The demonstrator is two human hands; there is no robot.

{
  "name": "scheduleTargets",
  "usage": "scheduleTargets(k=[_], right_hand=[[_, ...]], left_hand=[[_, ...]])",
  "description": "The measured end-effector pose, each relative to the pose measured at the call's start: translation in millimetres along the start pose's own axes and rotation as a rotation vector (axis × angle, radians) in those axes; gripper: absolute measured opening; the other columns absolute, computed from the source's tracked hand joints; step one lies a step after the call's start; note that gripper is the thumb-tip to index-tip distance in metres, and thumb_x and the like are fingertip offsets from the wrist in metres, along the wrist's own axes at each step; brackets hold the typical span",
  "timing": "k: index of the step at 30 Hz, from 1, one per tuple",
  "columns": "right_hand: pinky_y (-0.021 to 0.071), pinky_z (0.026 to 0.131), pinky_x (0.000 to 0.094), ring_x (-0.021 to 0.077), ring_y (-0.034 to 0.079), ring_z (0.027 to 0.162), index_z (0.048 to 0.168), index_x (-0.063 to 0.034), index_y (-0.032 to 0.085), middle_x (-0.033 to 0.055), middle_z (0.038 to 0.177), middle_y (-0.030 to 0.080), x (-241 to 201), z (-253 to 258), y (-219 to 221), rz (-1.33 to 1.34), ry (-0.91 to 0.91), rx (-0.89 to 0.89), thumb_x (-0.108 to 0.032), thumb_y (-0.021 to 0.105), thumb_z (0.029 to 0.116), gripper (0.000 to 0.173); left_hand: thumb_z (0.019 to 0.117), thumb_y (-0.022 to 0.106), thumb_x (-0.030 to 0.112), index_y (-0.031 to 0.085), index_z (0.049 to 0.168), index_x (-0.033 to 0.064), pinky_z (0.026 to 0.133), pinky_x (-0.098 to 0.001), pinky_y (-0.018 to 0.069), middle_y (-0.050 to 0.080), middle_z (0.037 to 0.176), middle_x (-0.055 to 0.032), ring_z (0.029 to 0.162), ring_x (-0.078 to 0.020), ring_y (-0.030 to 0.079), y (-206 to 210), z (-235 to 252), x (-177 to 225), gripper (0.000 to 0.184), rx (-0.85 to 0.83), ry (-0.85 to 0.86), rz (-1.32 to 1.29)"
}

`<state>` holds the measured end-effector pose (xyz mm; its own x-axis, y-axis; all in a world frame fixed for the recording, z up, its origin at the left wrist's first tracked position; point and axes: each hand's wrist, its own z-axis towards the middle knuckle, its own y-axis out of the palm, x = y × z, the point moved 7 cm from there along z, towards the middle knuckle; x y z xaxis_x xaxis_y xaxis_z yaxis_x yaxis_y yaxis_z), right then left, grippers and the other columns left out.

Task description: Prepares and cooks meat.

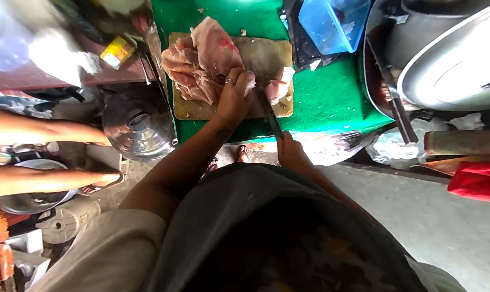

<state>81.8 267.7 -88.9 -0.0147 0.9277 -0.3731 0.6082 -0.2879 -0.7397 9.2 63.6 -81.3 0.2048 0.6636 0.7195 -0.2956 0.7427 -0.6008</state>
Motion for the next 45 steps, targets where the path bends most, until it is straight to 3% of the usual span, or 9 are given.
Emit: scheduleTargets(k=[5,11,15,20,25,30,34,39,45], right_hand=[[0.0545,0.053,0.0393,0.021,0.056,0.05,0.126,0.0025,0.05,0.0118,0.068,0.053,-14,14,-55,0.38,-0.05,0.106,-0.025,0.035,0.1139,0.033],[0.0541,0.046,0.0305,0.0111,0.054,0.044,0.122,0.003,0.051,0.0019,0.059,0.05,34,-19,-102,0.58,-0.077,0.366,-0.023,0.036,0.1126,0.031],[0.0533,0.047,0.0279,0.008,0.054,0.045,0.118,0.0079,0.054,0.0001,0.06,0.052,71,-40,-109,0.554,-0.072,0.479,-0.018,0.04,0.1098,0.031],[0.0501,0.045,0.0268,0.0064,0.051,0.044,0.112,0.0079,0.057,-0.0003,0.058,0.05,112,-70,-112,0.628,-0.003,0.617,-0.016,0.042,0.1069,0.029],[0.0496,0.045,0.0266,0.0058,0.051,0.044,0.11,0.0088,0.056,-0.0002,0.057,0.05,131,-97,-122,0.716,0.105,0.716,-0.014,0.042,0.107,0.026],[0.05,0.048,0.0273,0.006,0.051,0.046,0.113,0.01,0.056,0.0009,0.059,0.05,139,-96,-131,0.716,0.108,0.742,-0.012,0.043,0.1065,0.026],[0.0471,0.045,0.0231,0.0026,0.048,0.044,0.11,0.0078,0.055,-0.0021,0.058,0.047,134,-83,-128,0.73,0.076,0.719,-0.013,0.043,0.1074,0.024],[0.0454,0.051,0.0199,-0.0006,0.047,0.051,0.111,0.0113,0.057,-0.0002,0.063,0.049,115,-79,-117,0.584,-0.001,0.666,-0.014,0.046,0.1067,0.028],[0.0461,0.053,0.0222,0.0043,0.049,0.052,0.113,0.013,0.057,0.0047,0.065,0.05,89,-76,-103,0.478,0.009,0.54,-0.011,0.043,0.1085,0.028]], left_hand=[[0.1019,0.056,0.013,0.065,0.131,0.0002,0.118,-0.0587,0.0325,0.055,0.14,-0.0303,0.138,-0.0493,0.046,4,1,29,0.033,0.034,0.266,0.11],[0.1038,0.056,0.04,0.044,0.157,0.0275,0.121,-0.0578,0.0265,0.031,0.165,-0.02,0.153,-0.0419,0.026,61,29,68,0.055,-0.575,0.251,0.356],[0.1061,0.053,0.023,0.06,0.143,0.017,0.097,-0.0604,0.05,0.057,0.14,-0.0242,0.131,-0.0457,0.054,62,58,71,0.038,-0.616,0.159,0.365],[0.099,0.062,0.013,0.066,0.133,0.0079,0.097,-0.047,0.0548,0.07,0.126,-0.0108,0.111,-0.0236,0.068,53,72,64,0.034,-0.499,-0.073,-0.086],[0.1013,0.059,0.013,0.061,0.131,-0.0008,0.065,-0.0226,0.0543,0.07,0.103,-0.0058,0.073,-0.0045,0.062,35,105,115,0.033,-0.236,-0.115,-0.615],[0.108,0.051,0.027,0.043,0.151,0.005,0.083,-0.0366,0.0579,0.066,0.126,-0.0154,0.095,-0.0182,0.068,30,274,192,0.049,-0.117,0.0,-0.57],[0.108,0.029,0.06,0.019,0.165,0.0228,0.11,-0.0568,0.0436,0.037,0.161,-0.0157,0.142,-0.0324,0.045,19,363,215,0.069,-0.181,-0.294,-0.706],[0.1026,0.059,0.021,0.062,0.127,-0.0019,0.095,-0.0395,0.0541,0.067,0.121,-0.0168,0.109,-0.0223,0.066,-11,299,215,0.034,-0.301,0.113,-0.135],[0.0897,0.077,0.022,0.069,0.109,-0.0017,0.083,-0.0563,0.0534,0.069,0.096,-0.0194,0.092,-0.0352,0.067,-31,110,104,0.032,-0.835,0.047,0.412]])
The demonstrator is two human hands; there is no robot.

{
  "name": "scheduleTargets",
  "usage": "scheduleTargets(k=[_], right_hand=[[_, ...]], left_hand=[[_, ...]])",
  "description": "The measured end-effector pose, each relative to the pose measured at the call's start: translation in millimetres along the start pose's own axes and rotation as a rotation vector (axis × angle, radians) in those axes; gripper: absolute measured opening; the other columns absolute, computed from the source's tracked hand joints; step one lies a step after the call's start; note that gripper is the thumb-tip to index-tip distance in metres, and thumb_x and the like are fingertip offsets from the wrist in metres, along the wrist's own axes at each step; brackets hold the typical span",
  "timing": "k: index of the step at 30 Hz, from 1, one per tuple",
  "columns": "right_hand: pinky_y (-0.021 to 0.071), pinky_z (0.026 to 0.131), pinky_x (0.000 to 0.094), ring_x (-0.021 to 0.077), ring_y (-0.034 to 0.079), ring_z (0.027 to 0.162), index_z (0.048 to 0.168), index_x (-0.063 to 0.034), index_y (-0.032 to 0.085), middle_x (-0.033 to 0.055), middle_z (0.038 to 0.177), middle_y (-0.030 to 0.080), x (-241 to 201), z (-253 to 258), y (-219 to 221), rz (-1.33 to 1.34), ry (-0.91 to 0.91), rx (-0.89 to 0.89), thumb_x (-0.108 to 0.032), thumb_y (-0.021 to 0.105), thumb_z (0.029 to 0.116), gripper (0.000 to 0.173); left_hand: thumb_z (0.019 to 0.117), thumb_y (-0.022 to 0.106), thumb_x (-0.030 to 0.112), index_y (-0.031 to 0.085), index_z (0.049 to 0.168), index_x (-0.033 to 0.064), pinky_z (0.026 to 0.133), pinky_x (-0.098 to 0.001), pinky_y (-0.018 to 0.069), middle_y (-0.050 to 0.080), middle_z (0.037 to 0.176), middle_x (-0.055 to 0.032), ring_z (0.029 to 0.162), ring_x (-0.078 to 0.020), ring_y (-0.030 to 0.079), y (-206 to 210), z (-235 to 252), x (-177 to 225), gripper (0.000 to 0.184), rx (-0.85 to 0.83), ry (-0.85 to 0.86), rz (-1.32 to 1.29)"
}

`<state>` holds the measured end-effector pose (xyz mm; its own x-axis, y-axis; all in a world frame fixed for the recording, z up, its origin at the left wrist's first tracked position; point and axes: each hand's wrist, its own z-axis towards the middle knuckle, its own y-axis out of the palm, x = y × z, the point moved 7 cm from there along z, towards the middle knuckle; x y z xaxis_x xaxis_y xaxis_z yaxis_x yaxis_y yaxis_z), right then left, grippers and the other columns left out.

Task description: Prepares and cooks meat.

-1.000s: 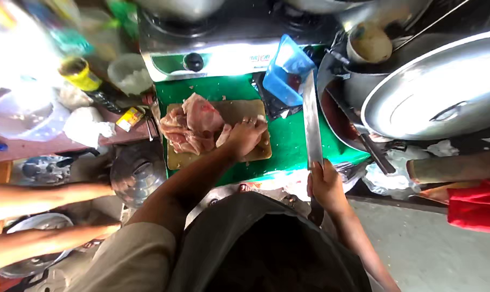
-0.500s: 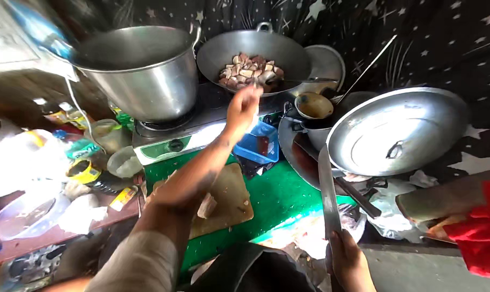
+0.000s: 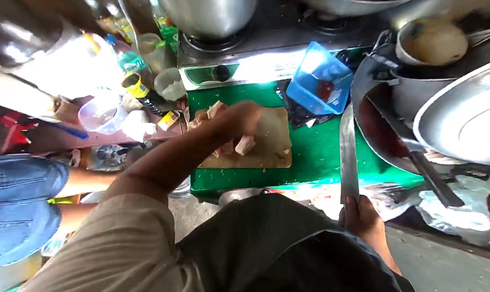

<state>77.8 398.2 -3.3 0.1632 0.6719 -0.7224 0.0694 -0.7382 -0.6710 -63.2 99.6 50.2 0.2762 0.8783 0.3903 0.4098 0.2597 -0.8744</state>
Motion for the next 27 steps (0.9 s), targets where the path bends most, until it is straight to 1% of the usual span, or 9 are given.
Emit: scheduleTargets(k=[3,5,8,10,12,14,17,22,27], right_hand=[[0.0471,0.054,0.0268,0.0087,0.05,0.052,0.114,0.0127,0.057,0.0068,0.065,0.051,-6,-4,13,-0.044,0.019,-0.047,-0.01,0.042,0.1092,0.028],[0.0484,0.055,0.0279,0.0097,0.052,0.053,0.113,0.0118,0.057,0.0071,0.066,0.052,-11,-5,22,-0.058,0.009,-0.081,-0.011,0.043,0.1093,0.027],[0.053,0.059,0.0329,0.0151,0.058,0.057,0.114,0.013,0.058,0.011,0.07,0.058,-16,-5,37,-0.085,-0.053,-0.134,-0.012,0.042,0.1091,0.03],[0.0555,0.066,0.0416,0.0244,0.064,0.066,0.115,0.0133,0.06,0.0182,0.077,0.063,-21,-4,50,-0.143,-0.096,-0.175,-0.014,0.042,0.1091,0.033],[0.0556,0.067,0.0457,0.0292,0.066,0.069,0.114,0.0102,0.061,0.0194,0.078,0.065,-28,-4,64,-0.217,-0.131,-0.199,-0.018,0.043,0.1091,0.034],[0.0553,0.069,0.0476,0.0321,0.068,0.073,0.115,0.0095,0.06,0.0203,0.08,0.066,-36,-5,78,-0.272,-0.131,-0.236,-0.02,0.041,0.11,0.035],[0.0549,0.063,0.0465,0.0323,0.068,0.069,0.112,0.0087,0.061,0.0191,0.075,0.065,-40,-11,93,-0.311,-0.206,-0.233,-0.021,0.041,0.1091,0.036],[0.0549,0.066,0.0456,0.0331,0.069,0.072,0.114,0.0091,0.059,0.02,0.078,0.066,-43,-16,105,-0.364,-0.2,-0.32,-0.02,0.038,0.1106,0.036],[0.0555,0.082,0.0505,0.0391,0.071,0.089,0.122,0.0104,0.054,0.0257,0.091,0.067,-60,5,122,-0.433,-0.089,-0.437,-0.017,0.036,0.1122,0.034]], left_hand=[[0.0884,0.078,0.024,0.053,0.14,0.0009,0.089,-0.0608,0.0526,0.066,0.115,-0.0254,0.106,-0.0429,0.066,73,-20,-33,0.061,-0.071,-0.183,-0.031],[0.0994,0.064,0.012,0.05,0.142,-0.0023,0.099,-0.0589,0.0481,0.062,0.121,-0.0296,0.115,-0.0454,0.062,78,-33,-17,0.047,-0.055,-0.235,-0.175],[0.0986,0.063,0.006,0.056,0.131,-0.0077,0.093,-0.0545,0.0541,0.069,0.11,-0.0267,0.102,-0.0408,0.069,86,-29,-3,0.036,0.246,-0.008,-0.342],[0.0962,0.066,0.007,0.056,0.136,-0.0043,0.092,-0.0528,0.0561,0.071,0.114,-0.0217,0.102,-0.0379,0.071,100,-17,4,0.042,0.32,0.12,-0.308],[0.0936,0.072,0.009,0.049,0.146,-0.0004,0.099,-0.0559,0.0521,0.068,0.125,-0.0234,0.112,-0.0415,0.067,115,-8,3,0.058,0.264,0.124,-0.291],[0.0903,0.077,0.016,0.054,0.141,-0.0007,0.103,-0.0545,0.0505,0.064,0.13,-0.0244,0.118,-0.041,0.064,122,-10,-5,0.058,0.374,0.131,-0.297],[0.0877,0.078,0.016,0.068,0.12,-0.0036,0.097,-0.0508,0.0545,0.066,0.123,-0.0256,0.111,-0.0393,0.067,124,-27,-16,0.039,0.561,0.114,-0.37],[0.0913,0.074,0.011,0.071,0.114,-0.0045,0.097,-0.0467,0.0555,0.068,0.119,-0.0243,0.108,-0.0364,0.069,131,-37,-17,0.028,0.607,0.152,-0.424],[0.087,0.074,0.008,0.072,0.109,-0.0028,0.095,-0.0449,0.0568,0.07,0.115,-0.0226,0.106,-0.0357,0.07,138,-31,-21,0.024,0.694,0.22,-0.374]])
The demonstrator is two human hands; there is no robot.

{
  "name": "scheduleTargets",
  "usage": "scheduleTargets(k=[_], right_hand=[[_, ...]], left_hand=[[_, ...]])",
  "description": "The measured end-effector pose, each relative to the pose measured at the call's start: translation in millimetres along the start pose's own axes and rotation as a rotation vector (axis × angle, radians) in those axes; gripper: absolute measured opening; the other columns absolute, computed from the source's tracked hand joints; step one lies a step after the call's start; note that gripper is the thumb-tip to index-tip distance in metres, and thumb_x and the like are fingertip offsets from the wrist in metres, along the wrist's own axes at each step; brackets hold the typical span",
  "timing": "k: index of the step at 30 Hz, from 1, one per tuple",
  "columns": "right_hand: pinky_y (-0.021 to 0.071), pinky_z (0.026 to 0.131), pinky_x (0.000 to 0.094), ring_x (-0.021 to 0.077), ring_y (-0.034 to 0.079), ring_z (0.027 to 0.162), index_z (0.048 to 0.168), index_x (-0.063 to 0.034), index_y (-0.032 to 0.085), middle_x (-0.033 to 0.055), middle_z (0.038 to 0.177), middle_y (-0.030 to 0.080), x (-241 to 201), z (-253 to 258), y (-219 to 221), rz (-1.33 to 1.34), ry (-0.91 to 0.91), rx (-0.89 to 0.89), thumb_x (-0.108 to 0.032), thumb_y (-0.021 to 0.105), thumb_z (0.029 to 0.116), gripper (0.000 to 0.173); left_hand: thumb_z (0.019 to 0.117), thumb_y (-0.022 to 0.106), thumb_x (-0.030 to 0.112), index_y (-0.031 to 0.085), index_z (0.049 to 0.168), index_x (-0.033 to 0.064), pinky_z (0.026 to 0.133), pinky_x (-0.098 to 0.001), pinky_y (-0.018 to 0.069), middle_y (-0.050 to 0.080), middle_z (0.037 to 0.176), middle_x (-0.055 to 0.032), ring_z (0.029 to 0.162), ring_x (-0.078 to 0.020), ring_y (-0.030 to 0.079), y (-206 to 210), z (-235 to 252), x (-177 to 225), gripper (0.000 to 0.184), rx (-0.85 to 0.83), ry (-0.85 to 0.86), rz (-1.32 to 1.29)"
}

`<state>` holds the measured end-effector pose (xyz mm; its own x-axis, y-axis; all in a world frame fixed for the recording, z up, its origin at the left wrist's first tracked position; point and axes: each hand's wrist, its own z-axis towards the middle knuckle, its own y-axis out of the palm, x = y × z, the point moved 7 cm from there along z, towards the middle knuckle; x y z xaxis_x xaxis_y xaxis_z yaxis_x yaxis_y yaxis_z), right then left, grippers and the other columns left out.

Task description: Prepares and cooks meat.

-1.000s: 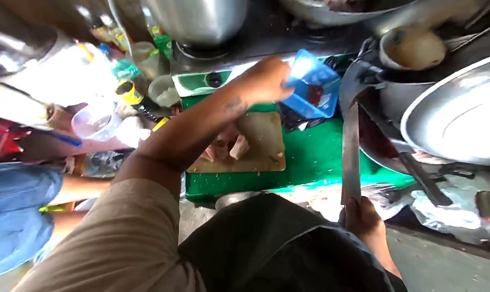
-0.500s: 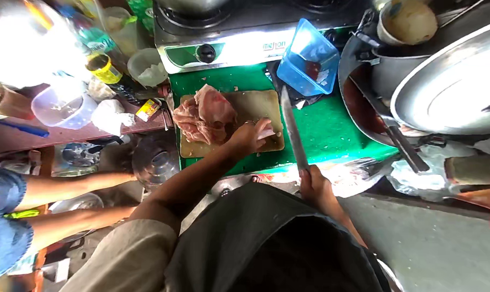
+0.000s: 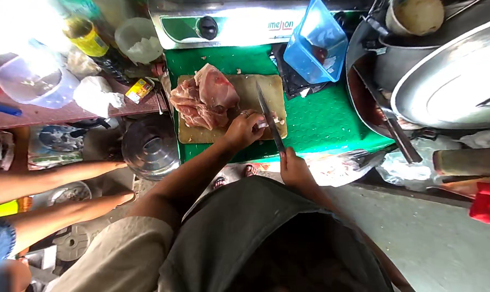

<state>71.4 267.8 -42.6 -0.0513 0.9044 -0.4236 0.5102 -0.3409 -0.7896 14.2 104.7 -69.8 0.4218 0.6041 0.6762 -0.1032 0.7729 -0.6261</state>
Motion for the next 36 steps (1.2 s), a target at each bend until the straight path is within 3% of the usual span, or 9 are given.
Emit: scheduleTargets(k=[6,10,13,20,23,25,30,33,36], right_hand=[[0.0558,0.089,0.058,0.0455,0.07,0.099,0.138,0.0097,0.048,0.0314,0.106,0.068,-9,58,2,0.036,-0.03,0.068,-0.02,0.037,0.113,0.04],[0.0557,0.079,0.0522,0.0387,0.069,0.085,0.127,0.0093,0.05,0.0248,0.091,0.066,16,13,9,0.038,-0.03,-0.054,-0.019,0.036,0.1126,0.035],[0.0554,0.08,0.0545,0.0422,0.071,0.087,0.125,0.0134,0.054,0.0281,0.09,0.068,25,-15,8,-0.011,0.003,-0.087,-0.018,0.037,0.1112,0.038],[0.0557,0.09,0.0574,0.0439,0.07,0.102,0.139,0.0088,0.046,0.0304,0.109,0.067,-7,65,10,0.03,0.01,-0.037,-0.018,0.039,0.1123,0.039],[0.0565,0.086,0.0568,0.0429,0.071,0.096,0.139,0.0069,0.046,0.0287,0.103,0.067,-2,55,12,0.029,-0.011,-0.038,-0.018,0.039,0.1124,0.037],[0.0562,0.081,0.0552,0.0412,0.069,0.089,0.13,0.0081,0.049,0.0265,0.094,0.066,15,28,18,0.02,-0.014,-0.086,-0.017,0.039,0.112,0.032],[0.0537,0.091,0.0535,0.0415,0.07,0.101,0.138,0.0096,0.048,0.029,0.106,0.068,37,-17,23,-0.058,0.179,-0.249,-0.021,0.034,0.1131,0.041],[0.0531,0.093,0.053,0.0421,0.069,0.101,0.132,0.0119,0.05,0.0307,0.105,0.067,16,-2,16,-0.024,0.091,-0.187,-0.015,0.037,0.1118,0.036],[0.0552,0.087,0.0577,0.0447,0.069,0.097,0.131,0.0117,0.049,0.031,0.102,0.066,6,36,16,0.04,-0.031,-0.089,-0.014,0.041,0.1112,0.033]], left_hand=[[0.0895,0.075,0.013,0.07,0.114,-0.0036,0.101,-0.0477,0.0539,0.07,0.119,-0.0226,0.113,-0.0361,0.068,1,4,-10,0.031,-0.057,-0.095,-0.02],[0.0911,0.074,0.014,0.07,0.113,-0.0043,0.1,-0.049,0.0533,0.069,0.117,-0.0242,0.111,-0.037,0.068,-2,5,-10,0.029,-0.051,-0.136,-0.068],[0.0904,0.074,0.012,0.07,0.112,-0.0039,0.098,-0.0472,0.0543,0.07,0.115,-0.0232,0.108,-0.0353,0.069,-2,5,-9,0.028,-0.061,-0.116,-0.082],[0.0887,0.075,0.011,0.071,0.113,-0.0017,0.099,-0.0444,0.0542,0.071,0.115,-0.0212,0.108,-0.0329,0.069,4,5,-16,0.028,-0.081,-0.104,-0.073],[0.0895,0.074,0.013,0.071,0.112,-0.0017,0.098,-0.0449,0.0546,0.071,0.114,-0.0213,0.108,-0.033,0.069,5,5,-17,0.027,-0.04,-0.147,-0.078],[0.0899,0.075,0.014,0.07,0.115,-0.0024,0.098,-0.0453,0.0543,0.07,0.116,-0.0212,0.108,-0.0323,0.069,4,5,-19,0.03,-0.036,-0.217,-0.104],[0.0878,0.076,0.013,0.07,0.114,-0.0025,0.096,-0.0438,0.0552,0.07,0.116,-0.0205,0.105,-0.03,0.069,2,3,-23,0.031,0.056,-0.307,-0.148],[0.0856,0.075,0.009,0.07,0.112,-0.0024,0.091,-0.0423,0.0569,0.071,0.11,-0.0194,0.099,-0.0285,0.071,2,-1,-18,0.029,0.066,-0.251,-0.122],[0.0849,0.077,0.007,0.07,0.115,-0.0027,0.093,-0.0467,0.056,0.071,0.109,-0.0208,0.1,-0.0318,0.07,3,-6,7,0.032,-0.097,-0.243,-0.13]])
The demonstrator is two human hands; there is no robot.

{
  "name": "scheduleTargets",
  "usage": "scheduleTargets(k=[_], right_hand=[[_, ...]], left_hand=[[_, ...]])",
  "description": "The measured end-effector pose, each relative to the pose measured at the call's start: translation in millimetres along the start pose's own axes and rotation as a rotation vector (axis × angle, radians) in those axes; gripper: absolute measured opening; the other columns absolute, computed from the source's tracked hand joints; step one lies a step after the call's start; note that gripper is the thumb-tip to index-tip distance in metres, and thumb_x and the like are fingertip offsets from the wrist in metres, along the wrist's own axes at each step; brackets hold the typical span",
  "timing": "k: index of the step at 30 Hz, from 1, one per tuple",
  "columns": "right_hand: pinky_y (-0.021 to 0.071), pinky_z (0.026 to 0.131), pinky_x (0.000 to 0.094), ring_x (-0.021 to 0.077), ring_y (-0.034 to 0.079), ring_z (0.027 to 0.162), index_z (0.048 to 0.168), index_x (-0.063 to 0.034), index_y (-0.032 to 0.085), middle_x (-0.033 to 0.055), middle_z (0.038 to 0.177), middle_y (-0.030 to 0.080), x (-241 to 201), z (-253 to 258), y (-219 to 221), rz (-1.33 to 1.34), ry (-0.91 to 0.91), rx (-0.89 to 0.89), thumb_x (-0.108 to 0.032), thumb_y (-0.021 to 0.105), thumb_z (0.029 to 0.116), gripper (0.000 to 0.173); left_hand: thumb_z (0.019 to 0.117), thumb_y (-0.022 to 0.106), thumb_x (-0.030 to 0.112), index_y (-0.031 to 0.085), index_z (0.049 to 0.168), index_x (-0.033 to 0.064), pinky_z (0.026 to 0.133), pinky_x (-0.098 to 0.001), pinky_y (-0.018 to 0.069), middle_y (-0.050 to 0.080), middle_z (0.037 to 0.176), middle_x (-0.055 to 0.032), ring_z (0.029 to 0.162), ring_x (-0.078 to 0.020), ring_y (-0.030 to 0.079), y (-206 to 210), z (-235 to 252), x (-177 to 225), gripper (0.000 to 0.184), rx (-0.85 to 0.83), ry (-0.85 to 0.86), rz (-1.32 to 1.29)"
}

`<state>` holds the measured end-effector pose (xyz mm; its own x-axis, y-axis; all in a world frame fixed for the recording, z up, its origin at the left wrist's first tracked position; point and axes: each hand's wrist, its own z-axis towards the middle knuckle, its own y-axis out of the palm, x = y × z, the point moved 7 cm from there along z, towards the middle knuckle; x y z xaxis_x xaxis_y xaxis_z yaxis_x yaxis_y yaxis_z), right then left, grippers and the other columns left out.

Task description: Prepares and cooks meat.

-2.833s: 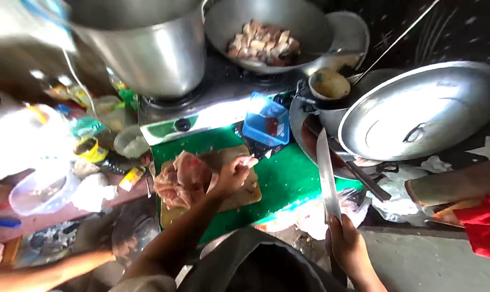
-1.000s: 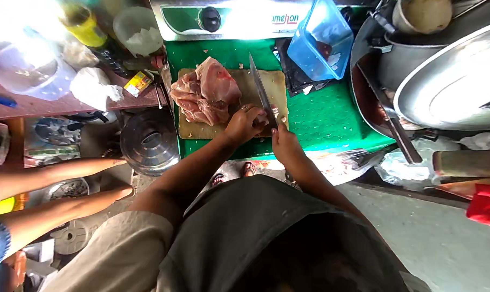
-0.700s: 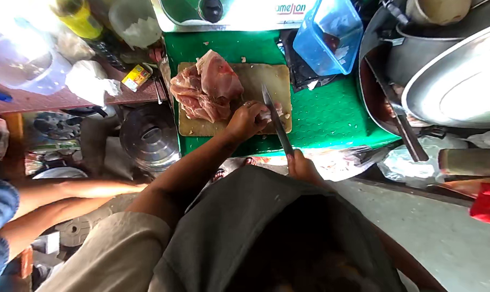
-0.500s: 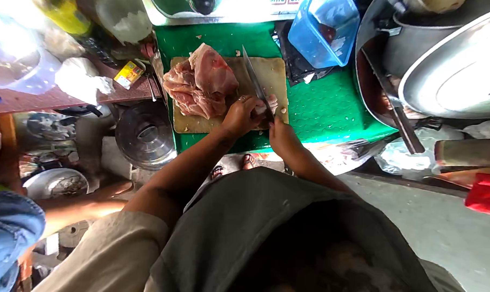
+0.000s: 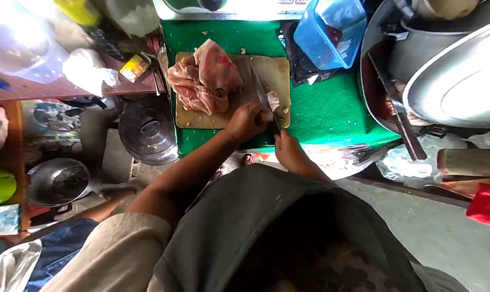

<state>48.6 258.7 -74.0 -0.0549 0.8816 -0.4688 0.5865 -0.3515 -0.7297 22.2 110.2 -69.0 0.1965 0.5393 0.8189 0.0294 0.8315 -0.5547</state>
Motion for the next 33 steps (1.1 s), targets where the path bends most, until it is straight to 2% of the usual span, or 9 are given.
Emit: scheduleTargets(k=[5,8,11,14,19,22,26,30,33], right_hand=[[0.0572,0.06,0.0445,0.0285,0.063,0.06,0.135,0.0027,0.047,0.0208,0.084,0.06,6,35,-8,0.229,0.017,-0.066,-0.023,0.035,0.1138,0.035],[0.0518,0.048,0.0315,0.0151,0.051,0.045,0.135,-0.0018,0.045,0.0066,0.065,0.048,11,22,-33,0.475,0.055,-0.097,-0.032,0.032,0.1144,0.039],[0.0531,0.047,0.0307,0.0134,0.053,0.045,0.132,0.0005,0.046,0.0049,0.064,0.05,29,9,-62,0.512,0.028,0.05,-0.028,0.033,0.1143,0.036],[0.0531,0.047,0.0306,0.0119,0.053,0.046,0.129,0.0022,0.049,0.0033,0.064,0.05,47,-4,-84,0.444,0.007,0.169,-0.027,0.034,0.1139,0.036],[0.0484,0.045,0.0252,0.0068,0.049,0.045,0.118,0.0053,0.052,0.0003,0.062,0.046,58,-23,-92,0.348,-0.037,0.25,-0.021,0.037,0.1126,0.031],[0.0458,0.045,0.022,0.0034,0.047,0.044,0.114,0.0061,0.053,-0.0014,0.061,0.043,54,-30,-89,0.335,-0.054,0.275,-0.019,0.038,0.112,0.03],[0.0478,0.046,0.0265,0.0064,0.049,0.045,0.111,0.0046,0.055,-0.0002,0.061,0.046,64,-26,-78,0.306,-0.078,0.291,-0.022,0.04,0.111,0.031],[0.0514,0.051,0.0317,0.0125,0.054,0.049,0.113,0.0058,0.056,0.0058,0.065,0.05,59,-28,-62,0.238,-0.028,0.207,-0.023,0.041,0.1122,0.032],[0.0498,0.058,0.037,0.0176,0.055,0.057,0.111,0.0079,0.057,0.0109,0.071,0.054,49,-33,-53,0.192,-0.043,0.189,-0.021,0.042,0.1119,0.032]], left_hand=[[0.0881,0.076,0.011,0.066,0.116,-0.0066,0.083,-0.037,0.0594,0.07,0.105,-0.0202,0.089,-0.0225,0.07,9,-17,-10,0.034,0.249,-0.115,-0.147],[0.0924,0.07,0.012,0.055,0.13,-0.0072,0.097,-0.0379,0.0549,0.062,0.123,-0.0237,0.11,-0.0262,0.065,-5,-4,-12,0.045,0.403,-0.122,-0.169],[0.0915,0.074,0.018,0.062,0.135,-0.0009,0.117,-0.0554,0.0351,0.05,0.146,-0.0302,0.14,-0.0459,0.043,-2,25,17,0.049,0.126,-0.04,0.05],[0.1022,0.063,0.027,0.068,0.133,0.0126,0.119,-0.0601,0.0308,0.049,0.152,-0.0212,0.146,-0.0454,0.035,26,63,9,0.034,-0.172,-0.009,0.357],[0.1054,0.056,0.023,0.069,0.127,0.011,0.112,-0.0567,0.0401,0.058,0.138,-0.0211,0.137,-0.0442,0.045,27,122,-27,0.028,0.005,0.144,0.459],[0.1033,0.062,0.031,0.054,0.148,0.0128,0.119,-0.058,0.0295,0.042,0.158,-0.0194,0.15,-0.0423,0.03,-13,127,-1,0.049,-0.222,-0.082,0.437],[0.0926,0.071,0.019,0.052,0.149,0.0116,0.109,-0.0628,0.0386,0.057,0.141,-0.0218,0.134,-0.0409,0.052,-74,107,28,0.06,-0.386,-0.015,0.483],[0.0902,0.073,0.042,0.055,0.147,0.0239,0.114,-0.0754,0.0235,0.056,0.144,-0.0176,0.14,-0.0429,0.044,-92,103,-23,0.062,-0.75,-0.324,0.92],[0.085,0.08,0.032,0.061,0.138,0.0162,0.098,-0.0705,0.0444,0.061,0.135,-0.0189,0.129,-0.0444,0.054,-102,107,-32,0.059,-0.819,-0.315,1.064]])
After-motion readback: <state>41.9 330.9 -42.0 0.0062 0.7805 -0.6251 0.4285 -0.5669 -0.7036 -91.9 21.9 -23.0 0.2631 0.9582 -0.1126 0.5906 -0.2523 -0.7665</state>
